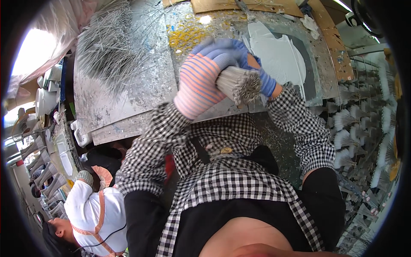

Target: The recorder bundles and aligns brush bristles at a manufacturing workbench.

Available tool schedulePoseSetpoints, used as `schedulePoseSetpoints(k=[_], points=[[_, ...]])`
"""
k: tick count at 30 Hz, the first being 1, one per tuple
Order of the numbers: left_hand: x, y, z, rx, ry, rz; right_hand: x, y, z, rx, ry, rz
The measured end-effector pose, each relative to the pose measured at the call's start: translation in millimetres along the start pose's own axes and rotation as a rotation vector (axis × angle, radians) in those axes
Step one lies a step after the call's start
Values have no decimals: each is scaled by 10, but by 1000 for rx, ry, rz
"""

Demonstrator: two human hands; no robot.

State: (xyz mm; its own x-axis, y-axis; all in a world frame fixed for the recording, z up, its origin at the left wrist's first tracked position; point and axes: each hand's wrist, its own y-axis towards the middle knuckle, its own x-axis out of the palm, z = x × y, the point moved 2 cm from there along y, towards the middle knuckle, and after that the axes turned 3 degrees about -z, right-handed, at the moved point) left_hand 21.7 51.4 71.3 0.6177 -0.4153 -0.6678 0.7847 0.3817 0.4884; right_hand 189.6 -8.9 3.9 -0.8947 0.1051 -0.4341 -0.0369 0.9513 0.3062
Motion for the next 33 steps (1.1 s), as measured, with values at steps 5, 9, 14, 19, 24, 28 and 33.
schedulePoseSetpoints(k=[5,9,14,19,24,28,33], points=[[114,-191,-206,-83,706,-670,-18,574,440,36,-548,-147],[201,-382,-424,-194,772,-918,353,1133,671,-67,-718,-244],[-275,-244,-76,-366,390,-567,561,1368,861,-87,-1131,-292],[-489,-468,-103,-503,-371,-20,271,1290,627,-198,-934,-140],[-613,-404,-464,-640,-463,236,154,921,-56,243,6,-138],[-476,-331,-580,-588,-433,258,187,540,-385,179,388,-157],[-382,-337,-652,-730,-608,223,31,240,-737,-65,1137,-197]])
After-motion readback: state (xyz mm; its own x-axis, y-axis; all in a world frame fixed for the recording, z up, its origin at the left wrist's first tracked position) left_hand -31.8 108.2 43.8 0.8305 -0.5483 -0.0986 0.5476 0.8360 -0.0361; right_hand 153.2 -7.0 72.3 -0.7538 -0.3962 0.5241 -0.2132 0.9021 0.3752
